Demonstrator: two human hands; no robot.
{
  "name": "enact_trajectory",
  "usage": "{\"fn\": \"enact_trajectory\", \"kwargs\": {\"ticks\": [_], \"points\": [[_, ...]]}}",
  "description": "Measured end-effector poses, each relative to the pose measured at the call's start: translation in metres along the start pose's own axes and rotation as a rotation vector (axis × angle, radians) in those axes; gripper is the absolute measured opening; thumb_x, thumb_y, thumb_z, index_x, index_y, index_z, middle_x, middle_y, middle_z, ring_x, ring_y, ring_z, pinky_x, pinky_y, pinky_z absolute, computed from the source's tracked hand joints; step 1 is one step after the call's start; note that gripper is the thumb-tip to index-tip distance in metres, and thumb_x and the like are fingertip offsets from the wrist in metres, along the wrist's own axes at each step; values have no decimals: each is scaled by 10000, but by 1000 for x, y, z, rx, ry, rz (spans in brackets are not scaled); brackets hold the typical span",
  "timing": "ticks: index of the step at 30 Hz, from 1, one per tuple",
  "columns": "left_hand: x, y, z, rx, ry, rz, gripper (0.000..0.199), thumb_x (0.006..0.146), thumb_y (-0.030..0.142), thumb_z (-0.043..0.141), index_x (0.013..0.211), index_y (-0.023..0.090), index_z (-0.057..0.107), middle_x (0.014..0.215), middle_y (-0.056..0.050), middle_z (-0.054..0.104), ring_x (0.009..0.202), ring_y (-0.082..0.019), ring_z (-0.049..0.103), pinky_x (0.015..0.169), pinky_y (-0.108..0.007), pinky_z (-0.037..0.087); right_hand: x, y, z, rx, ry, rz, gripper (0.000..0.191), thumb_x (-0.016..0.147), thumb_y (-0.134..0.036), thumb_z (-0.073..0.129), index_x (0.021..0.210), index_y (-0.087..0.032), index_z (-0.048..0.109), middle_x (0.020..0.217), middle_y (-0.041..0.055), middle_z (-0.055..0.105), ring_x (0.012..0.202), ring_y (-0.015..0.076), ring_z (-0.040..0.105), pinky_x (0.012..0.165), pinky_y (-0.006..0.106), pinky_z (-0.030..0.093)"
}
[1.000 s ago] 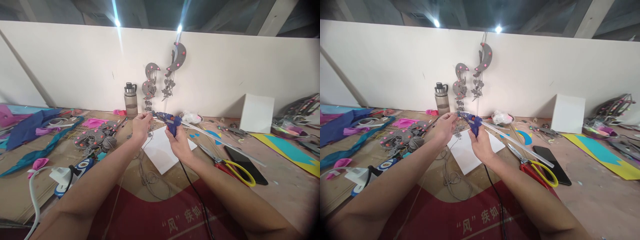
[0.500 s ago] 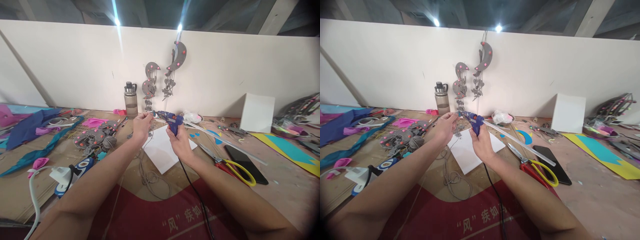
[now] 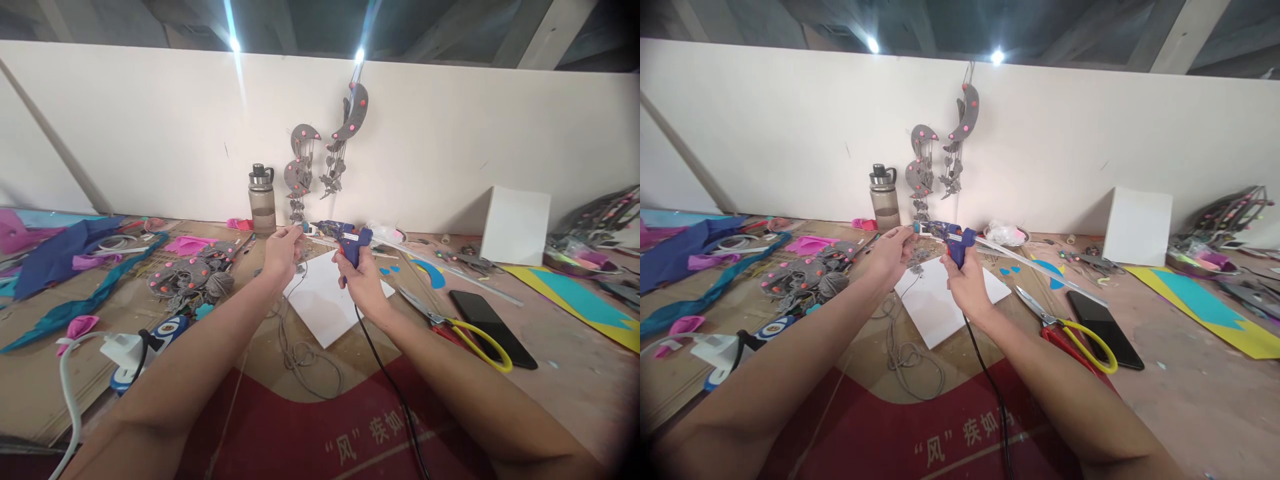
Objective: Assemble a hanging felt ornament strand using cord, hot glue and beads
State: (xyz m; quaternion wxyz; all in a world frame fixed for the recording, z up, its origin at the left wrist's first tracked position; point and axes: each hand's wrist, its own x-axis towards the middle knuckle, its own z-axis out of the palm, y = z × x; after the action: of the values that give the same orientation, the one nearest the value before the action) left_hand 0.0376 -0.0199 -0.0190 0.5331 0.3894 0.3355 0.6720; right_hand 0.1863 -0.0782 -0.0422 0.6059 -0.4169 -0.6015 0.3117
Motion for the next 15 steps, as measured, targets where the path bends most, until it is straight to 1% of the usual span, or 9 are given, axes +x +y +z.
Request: {"fn": "enact_trajectory", "kwargs": {"ticks": [1, 3, 5, 7, 9, 11, 12, 15], "points": [[1, 0, -1, -9, 4, -12, 212, 653, 247, 710, 653, 145, 525, 636, 13, 553, 415, -19, 290, 396, -216, 118, 2, 0, 0, 60, 12, 50, 274, 802, -377, 561, 1010, -245, 441, 891, -1, 586, 594, 106, 474, 429, 223, 441], [3, 1, -3, -20, 17, -29, 216, 647, 257, 715, 668, 147, 531, 645, 14, 560, 414, -18, 294, 392, -213, 114, 9, 3, -4, 131, 26, 130, 282, 775, -372, 584, 967, -239, 424, 880, -7, 606, 556, 90, 453, 416, 218, 448], [3, 2, -4, -19, 28, -31, 220, 636, 265, 722, 681, 151, 540, 642, 17, 559, 419, -22, 305, 393, -211, 120, 18, 8, -12, 91, 20, 218, 261, 762, -356, 584, 934, -225, 437, 868, 5, 628, 527, 86, 452, 443, 241, 473], [1, 3, -2, 4, 27, -12, 214, 631, 272, 725, 687, 154, 556, 637, 17, 556, 435, -30, 322, 399, -212, 128, 27, 15, -23, -105, -15, 331, 204, 761, -344, 574, 877, -200, 489, 825, 34, 645, 505, 96, 474, 472, 267, 475], [-2, 3, 1, 62, 27, 26, 205, 632, 287, 729, 689, 158, 581, 638, 17, 559, 466, -42, 349, 413, -213, 157, 35, 23, -35, -437, -83, 388, 184, 739, -349, 605, 763, -182, 533, 749, 64, 651, 526, 129, 525, 490, 274, 449], [-5, 2, 4, 137, 37, 82, 187, 645, 304, 727, 689, 162, 612, 643, 17, 564, 512, -58, 391, 447, -212, 226, 39, 32, -43, -734, -171, 363, 218, 723, -376, 636, 669, -185, 544, 676, 78, 648, 570, 173, 575, 512, 282, 430], [-6, 1, 5, 171, 38, 112, 176, 656, 308, 723, 690, 165, 627, 647, 17, 567, 540, -68, 414, 476, -214, 267, 40, 36, -46, -825, -202, 346, 240, 721, -390, 643, 634, -189, 543, 649, 84, 645, 596, 193, 595, 528, 289, 427], [-8, -1, 7, 251, 19, 207, 144, 692, 308, 703, 689, 172, 655, 669, 10, 579, 634, -100, 479, 589, -227, 362, 39, 45, -50, -959, -223, 306, 323, 742, -436, 629, 556, -195, 518, 656, 128, 647, 699, 251, 634, 607, 331, 445]]}}
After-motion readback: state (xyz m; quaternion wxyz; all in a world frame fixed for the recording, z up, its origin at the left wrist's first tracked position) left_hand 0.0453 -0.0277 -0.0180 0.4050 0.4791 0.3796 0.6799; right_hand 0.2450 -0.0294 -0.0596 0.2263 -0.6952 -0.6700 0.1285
